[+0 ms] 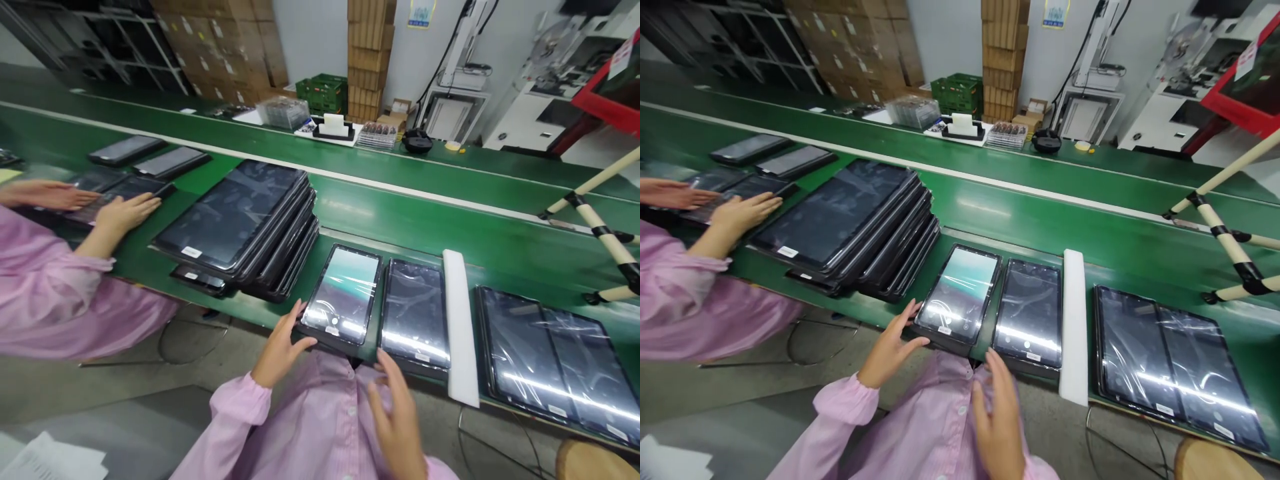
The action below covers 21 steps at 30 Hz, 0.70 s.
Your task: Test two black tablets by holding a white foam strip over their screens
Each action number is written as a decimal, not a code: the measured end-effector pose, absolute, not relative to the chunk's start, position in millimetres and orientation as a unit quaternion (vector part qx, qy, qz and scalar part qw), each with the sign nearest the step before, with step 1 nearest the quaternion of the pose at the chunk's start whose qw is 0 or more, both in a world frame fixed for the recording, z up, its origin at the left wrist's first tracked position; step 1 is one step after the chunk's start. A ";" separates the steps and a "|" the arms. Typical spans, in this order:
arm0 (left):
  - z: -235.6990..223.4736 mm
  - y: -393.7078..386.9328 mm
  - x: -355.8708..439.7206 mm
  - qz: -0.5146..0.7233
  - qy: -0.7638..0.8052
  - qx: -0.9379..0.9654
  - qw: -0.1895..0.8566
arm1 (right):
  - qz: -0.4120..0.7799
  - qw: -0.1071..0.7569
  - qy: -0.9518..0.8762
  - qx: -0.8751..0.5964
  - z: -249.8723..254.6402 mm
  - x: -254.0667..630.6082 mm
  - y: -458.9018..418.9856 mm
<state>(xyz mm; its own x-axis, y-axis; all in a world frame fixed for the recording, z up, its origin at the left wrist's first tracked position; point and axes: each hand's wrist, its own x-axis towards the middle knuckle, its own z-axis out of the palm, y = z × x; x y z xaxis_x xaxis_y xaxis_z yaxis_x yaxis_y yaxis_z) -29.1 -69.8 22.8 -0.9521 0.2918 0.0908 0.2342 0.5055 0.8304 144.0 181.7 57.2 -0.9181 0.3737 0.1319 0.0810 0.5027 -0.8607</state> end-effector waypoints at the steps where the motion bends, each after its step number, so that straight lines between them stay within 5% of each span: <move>1: 23.3 -69.9 -29.4 0.472 0.867 0.155 0.033 | 0.492 0.136 -0.853 -0.110 52.9 131.3 165.6; 13: 13.8 -71.7 -28.6 0.461 0.876 0.141 0.001 | 0.502 0.150 -0.844 -0.115 24.5 111.5 112.3; 21: 25.9 -73.9 -41.0 0.589 0.798 0.000 0.130 | 0.617 0.105 -0.744 -0.234 35.1 86.2 124.9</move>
